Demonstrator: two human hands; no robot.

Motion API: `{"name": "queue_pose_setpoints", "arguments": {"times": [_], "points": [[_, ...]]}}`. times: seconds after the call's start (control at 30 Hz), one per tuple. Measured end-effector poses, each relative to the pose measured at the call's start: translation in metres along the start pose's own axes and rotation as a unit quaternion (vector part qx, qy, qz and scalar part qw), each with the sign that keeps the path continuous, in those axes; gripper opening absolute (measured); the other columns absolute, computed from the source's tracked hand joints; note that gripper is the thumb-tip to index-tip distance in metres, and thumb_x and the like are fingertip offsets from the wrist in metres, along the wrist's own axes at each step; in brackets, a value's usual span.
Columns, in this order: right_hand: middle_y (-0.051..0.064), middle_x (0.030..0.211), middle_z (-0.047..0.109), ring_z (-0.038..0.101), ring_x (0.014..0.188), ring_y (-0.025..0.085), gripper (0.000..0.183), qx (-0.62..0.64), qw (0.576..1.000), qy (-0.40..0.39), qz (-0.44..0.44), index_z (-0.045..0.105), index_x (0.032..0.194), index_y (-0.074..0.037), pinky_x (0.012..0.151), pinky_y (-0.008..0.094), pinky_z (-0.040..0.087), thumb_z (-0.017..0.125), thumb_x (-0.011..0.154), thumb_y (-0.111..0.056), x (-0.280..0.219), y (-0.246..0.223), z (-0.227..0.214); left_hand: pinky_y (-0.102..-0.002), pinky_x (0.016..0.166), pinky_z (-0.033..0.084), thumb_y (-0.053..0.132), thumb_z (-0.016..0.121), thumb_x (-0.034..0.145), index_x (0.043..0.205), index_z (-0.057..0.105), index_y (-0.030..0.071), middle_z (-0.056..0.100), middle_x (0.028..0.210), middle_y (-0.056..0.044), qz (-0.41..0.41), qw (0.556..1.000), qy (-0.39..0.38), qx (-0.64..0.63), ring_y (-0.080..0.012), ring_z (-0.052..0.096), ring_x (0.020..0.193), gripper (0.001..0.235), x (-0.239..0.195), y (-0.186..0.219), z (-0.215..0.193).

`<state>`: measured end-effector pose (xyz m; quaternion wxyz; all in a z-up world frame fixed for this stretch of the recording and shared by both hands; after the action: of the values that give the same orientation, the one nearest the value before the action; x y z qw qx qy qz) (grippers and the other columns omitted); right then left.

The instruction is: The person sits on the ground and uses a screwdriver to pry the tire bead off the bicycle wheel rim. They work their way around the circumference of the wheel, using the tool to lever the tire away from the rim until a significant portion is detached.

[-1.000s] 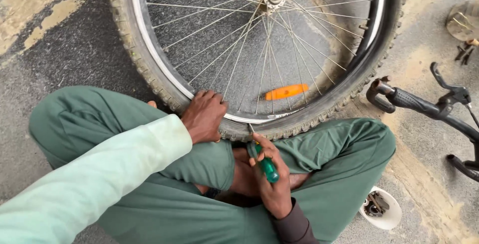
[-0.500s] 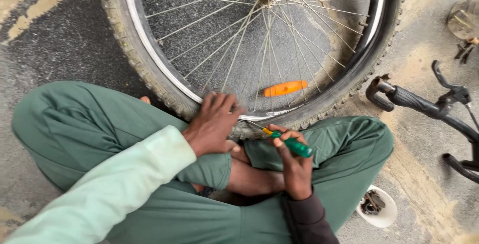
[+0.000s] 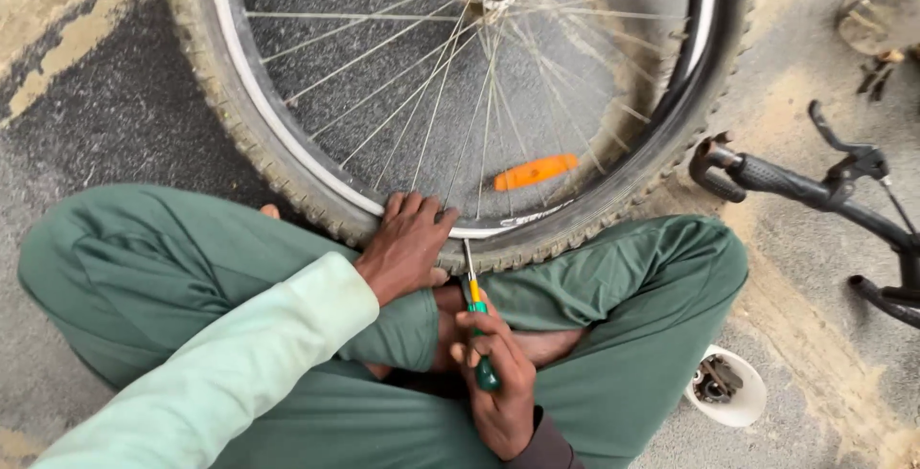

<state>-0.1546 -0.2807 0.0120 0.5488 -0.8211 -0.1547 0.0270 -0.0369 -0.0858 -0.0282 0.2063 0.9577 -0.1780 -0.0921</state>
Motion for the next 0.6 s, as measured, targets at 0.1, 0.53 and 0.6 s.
{"name": "queue_pose_setpoints", "arguments": {"times": [0.1,0.53,0.6], "points": [[0.018,0.122,0.064,0.058,0.107,0.027,0.021,0.364,0.904,0.148,0.170,0.052,0.088,-0.001,0.096,0.038,0.047,0.068,0.090,0.013,-0.033,0.047,-0.008,-0.052,0.099,0.035,0.035,0.093,0.052,0.128,0.060,0.000,0.060,0.113,-0.017,-0.004,1.000,-0.023,-0.004,-0.0360,0.052,0.112,0.090,0.003,0.001,-0.002],[0.016,0.102,0.066,0.068,0.112,0.030,0.021,0.264,0.955,0.132,0.002,0.047,0.132,-0.007,0.113,0.052,0.051,0.053,0.114,-0.018,0.112,-0.031,-0.116,-0.055,0.095,0.033,0.026,0.087,0.054,0.112,0.061,0.004,0.064,0.113,-0.015,-0.058,0.995,-0.080,0.019,-0.0334,0.055,0.114,0.067,0.017,-0.011,0.024],[0.008,0.094,0.061,0.063,0.097,0.024,0.014,0.438,0.895,0.080,-0.020,0.048,0.128,-0.010,0.100,0.047,0.055,0.054,0.117,-0.016,0.151,-0.027,-0.109,-0.056,0.095,0.035,0.022,0.074,0.078,0.116,0.065,0.009,0.068,0.113,-0.013,-0.041,0.996,-0.074,0.018,-0.0337,0.058,0.114,0.041,0.022,-0.025,0.034]]}}
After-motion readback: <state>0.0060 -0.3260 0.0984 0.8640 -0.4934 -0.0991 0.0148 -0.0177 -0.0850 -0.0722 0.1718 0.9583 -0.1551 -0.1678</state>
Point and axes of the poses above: each hand's wrist, its own x-axis towards the middle knuckle, its own z-axis out of the palm, y = z × x, the point moved 1 cm from there along x, towards the middle knuckle
